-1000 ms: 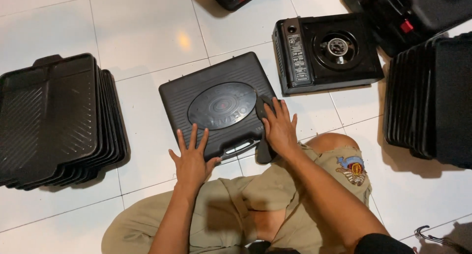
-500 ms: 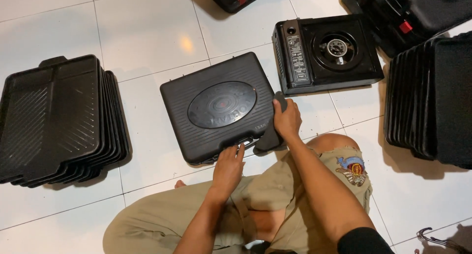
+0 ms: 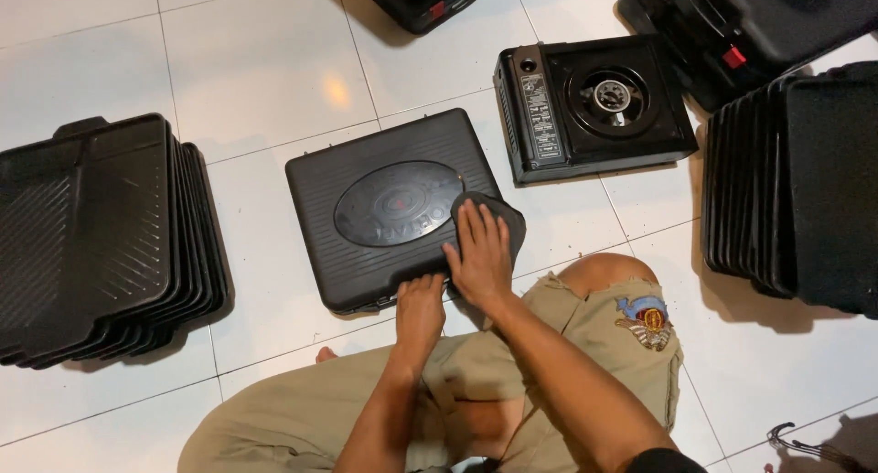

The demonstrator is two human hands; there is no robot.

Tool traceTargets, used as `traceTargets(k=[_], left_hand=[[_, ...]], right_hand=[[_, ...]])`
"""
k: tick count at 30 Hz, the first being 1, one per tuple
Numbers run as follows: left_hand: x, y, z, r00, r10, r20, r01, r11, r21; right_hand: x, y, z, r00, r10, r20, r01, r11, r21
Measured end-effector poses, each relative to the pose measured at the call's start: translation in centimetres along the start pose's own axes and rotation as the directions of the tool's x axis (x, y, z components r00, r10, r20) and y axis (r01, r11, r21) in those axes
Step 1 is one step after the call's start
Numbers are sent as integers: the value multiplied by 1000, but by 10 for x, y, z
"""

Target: Wiping the exterior of a plastic carrying case with a cloth to clean it.

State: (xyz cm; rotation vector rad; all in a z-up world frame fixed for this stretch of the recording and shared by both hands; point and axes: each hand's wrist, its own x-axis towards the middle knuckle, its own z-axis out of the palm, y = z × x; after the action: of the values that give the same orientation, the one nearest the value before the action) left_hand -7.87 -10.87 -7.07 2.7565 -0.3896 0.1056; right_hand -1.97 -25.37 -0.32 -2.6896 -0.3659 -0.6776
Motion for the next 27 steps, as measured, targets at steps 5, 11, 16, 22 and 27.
traceTargets(k=[5, 11, 16, 22, 27], left_hand=[[3, 1, 3, 999, -33, -25, 32, 998, -57], [7, 12, -1, 992, -97, -87, 91, 993, -70], [8, 8, -8, 986, -123, -115, 108, 986, -128], [15, 28, -67, 980, -59, -188, 52, 998, -41], [31, 39, -167, 971, -18, -240, 10, 999, -36]], right_hand=[[44, 28, -13, 933, 282, 222, -311, 944, 107], [55, 69, -8, 562, 627, 540, -798, 582, 154], [49, 38, -44, 409, 683, 606, -909, 246, 337], [61, -1, -104, 267, 672, 691, -795, -252, 552], [63, 0, -126, 509, 673, 537, -805, 152, 573]])
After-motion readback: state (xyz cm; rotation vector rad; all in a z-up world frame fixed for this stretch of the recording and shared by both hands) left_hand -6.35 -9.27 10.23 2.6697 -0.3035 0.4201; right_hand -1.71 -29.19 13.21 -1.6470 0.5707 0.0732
